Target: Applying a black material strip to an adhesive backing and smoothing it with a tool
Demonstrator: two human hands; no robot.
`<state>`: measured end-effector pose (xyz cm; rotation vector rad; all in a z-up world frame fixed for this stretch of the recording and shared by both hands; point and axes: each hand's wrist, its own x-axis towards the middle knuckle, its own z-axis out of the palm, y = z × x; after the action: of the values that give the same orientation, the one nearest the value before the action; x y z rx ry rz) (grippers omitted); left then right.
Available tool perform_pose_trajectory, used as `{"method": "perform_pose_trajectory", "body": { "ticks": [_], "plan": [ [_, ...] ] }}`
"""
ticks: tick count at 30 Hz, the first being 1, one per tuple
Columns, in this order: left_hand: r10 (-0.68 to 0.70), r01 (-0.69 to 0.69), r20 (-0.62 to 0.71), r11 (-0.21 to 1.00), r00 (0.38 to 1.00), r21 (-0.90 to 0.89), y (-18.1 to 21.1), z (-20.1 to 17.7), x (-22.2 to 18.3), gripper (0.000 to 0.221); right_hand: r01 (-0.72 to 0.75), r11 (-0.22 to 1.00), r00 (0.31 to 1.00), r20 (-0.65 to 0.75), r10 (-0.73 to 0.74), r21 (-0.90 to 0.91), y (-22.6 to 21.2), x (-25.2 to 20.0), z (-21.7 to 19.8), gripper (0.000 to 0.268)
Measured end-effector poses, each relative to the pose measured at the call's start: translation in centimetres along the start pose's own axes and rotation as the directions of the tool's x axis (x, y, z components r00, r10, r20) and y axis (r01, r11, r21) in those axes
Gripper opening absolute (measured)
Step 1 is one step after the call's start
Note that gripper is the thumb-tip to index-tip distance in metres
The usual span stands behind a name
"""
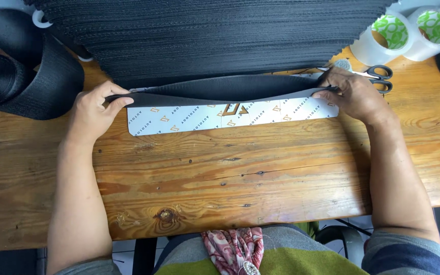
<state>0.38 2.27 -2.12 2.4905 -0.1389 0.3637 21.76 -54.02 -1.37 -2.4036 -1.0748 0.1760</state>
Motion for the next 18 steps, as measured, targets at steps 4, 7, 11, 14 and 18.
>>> {"method": "perform_pose_trajectory", "body": {
  "ticks": [4, 7, 11, 14, 18],
  "plan": [
    [-0.064, 0.063, 0.022, 0.998, 0.998, 0.008, -0.3, -0.1, -0.2, 0.021, 0.043, 0.999, 0.999, -0.005, -0.043, 0.014, -0.1, 0.1, 0.1, 0.019],
    [-0.03, 0.032, 0.049, 0.999, 0.998, -0.031, 0.0, -0.3, -0.1, 0.027, 0.039, 0.999, 0.999, 0.002, -0.039, 0.012, -0.5, -0.2, 0.2, 0.022],
    [-0.07, 0.074, 0.103, 0.997, 0.992, -0.03, 0.9, -0.8, 0.0, 0.057, -0.009, 1.0, 0.998, 0.067, 0.01, -0.018, -1.0, 0.0, -0.4, 0.043],
    [-0.112, 0.115, 0.161, 0.993, 0.981, -0.011, 2.2, -1.6, 0.7, 0.076, -0.06, 0.998, 0.992, 0.108, 0.063, -0.025, -2.2, 0.4, -0.8, 0.056],
    [-0.141, 0.16, 0.213, 0.984, 0.967, -0.073, 3.7, -2.3, 0.7, 0.087, -0.012, 1.0, 0.992, 0.123, 0.011, 0.011, -3.4, 0.3, -0.5, 0.07]
  ]
}}
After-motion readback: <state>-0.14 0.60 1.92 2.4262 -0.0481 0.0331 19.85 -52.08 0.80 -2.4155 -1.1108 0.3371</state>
